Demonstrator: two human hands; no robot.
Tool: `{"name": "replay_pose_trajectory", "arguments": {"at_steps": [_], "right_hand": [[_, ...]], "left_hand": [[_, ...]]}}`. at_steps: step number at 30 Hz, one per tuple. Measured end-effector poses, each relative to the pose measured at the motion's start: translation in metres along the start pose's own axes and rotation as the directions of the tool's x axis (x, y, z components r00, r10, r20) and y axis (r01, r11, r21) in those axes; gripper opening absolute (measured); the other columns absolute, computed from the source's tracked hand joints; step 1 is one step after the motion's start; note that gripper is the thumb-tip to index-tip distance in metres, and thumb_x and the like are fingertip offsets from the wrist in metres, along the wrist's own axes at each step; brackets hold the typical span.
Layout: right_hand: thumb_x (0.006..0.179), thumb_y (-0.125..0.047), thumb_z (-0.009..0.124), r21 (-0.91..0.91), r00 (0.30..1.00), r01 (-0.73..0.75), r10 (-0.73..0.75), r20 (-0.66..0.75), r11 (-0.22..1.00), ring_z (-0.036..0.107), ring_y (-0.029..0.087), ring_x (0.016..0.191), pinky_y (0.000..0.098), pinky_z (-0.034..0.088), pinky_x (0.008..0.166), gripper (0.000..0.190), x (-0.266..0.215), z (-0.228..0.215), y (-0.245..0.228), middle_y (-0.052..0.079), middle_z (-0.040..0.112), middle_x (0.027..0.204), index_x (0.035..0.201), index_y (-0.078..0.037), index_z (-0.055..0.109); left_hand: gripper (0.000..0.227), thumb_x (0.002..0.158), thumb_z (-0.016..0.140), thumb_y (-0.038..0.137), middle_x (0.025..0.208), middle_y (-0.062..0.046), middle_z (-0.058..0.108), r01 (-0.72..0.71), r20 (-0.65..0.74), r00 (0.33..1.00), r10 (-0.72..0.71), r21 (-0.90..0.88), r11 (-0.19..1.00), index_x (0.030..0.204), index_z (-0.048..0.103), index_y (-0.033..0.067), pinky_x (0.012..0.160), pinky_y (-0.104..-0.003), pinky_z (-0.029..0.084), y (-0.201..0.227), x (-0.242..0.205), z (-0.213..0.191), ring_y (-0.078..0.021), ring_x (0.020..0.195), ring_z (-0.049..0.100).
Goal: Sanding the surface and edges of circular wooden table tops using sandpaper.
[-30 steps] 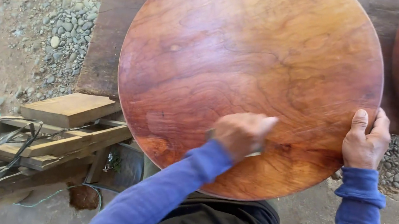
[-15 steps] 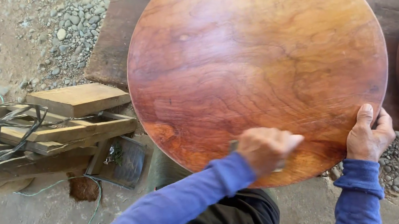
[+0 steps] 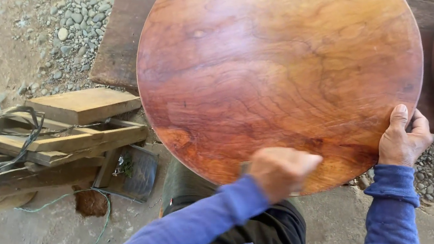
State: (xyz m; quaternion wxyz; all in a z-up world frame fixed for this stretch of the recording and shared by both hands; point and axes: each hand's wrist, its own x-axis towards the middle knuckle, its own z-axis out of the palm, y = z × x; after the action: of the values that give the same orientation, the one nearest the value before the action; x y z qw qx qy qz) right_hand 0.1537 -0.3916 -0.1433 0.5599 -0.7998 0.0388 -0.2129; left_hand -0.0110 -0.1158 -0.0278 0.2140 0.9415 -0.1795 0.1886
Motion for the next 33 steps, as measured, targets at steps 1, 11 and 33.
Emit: {"name": "replay_pose_trajectory", "arguments": {"at_steps": [1, 11, 33], "right_hand": [[0.114, -0.021, 0.072, 0.01, 1.0, -0.007, 0.007, -0.005, 1.0, 0.06, 0.008, 0.093, 0.0261, 0.053, 0.085, 0.026, -0.001, 0.0, 0.006, 0.002, 0.07, 0.106, 0.117, 0.005, 0.07], [0.113, -0.018, 0.07, -0.01, 1.0, 0.031, -0.031, 0.006, 0.999, 0.06, 0.008, 0.095, 0.0268, 0.054, 0.088, 0.023, 0.001, -0.001, 0.009, 0.002, 0.071, 0.109, 0.12, 0.004, 0.072], [0.108, -0.014, 0.066, -0.187, 0.996, 0.091, -0.094, -0.004, 0.978, 0.064, 0.009, 0.094, 0.0273, 0.055, 0.085, 0.021, 0.004, -0.011, 0.039, 0.004, 0.073, 0.104, 0.112, 0.006, 0.07]], "left_hand": [[0.026, 0.088, 0.066, 0.016, 0.082, -0.005, 0.067, -0.039, -0.057, 0.998, 0.036, -0.046, 0.998, 0.113, 0.071, 0.0125, 0.06, -0.038, 0.053, -0.016, -0.012, -0.019, -0.0219, 0.07, 0.067], [0.006, 0.092, 0.072, 0.019, 0.069, -0.006, 0.062, -0.012, -0.055, 0.998, 0.018, 0.101, 0.995, 0.09, 0.067, 0.0152, 0.053, -0.041, 0.05, -0.002, -0.025, -0.016, -0.023, 0.063, 0.065], [0.025, 0.096, 0.075, 0.015, 0.062, -0.001, 0.052, 0.286, -0.334, 0.921, -0.199, 0.234, 0.929, 0.078, 0.058, 0.016, 0.049, -0.036, 0.041, -0.131, -0.068, -0.078, -0.0187, 0.053, 0.055]]}}
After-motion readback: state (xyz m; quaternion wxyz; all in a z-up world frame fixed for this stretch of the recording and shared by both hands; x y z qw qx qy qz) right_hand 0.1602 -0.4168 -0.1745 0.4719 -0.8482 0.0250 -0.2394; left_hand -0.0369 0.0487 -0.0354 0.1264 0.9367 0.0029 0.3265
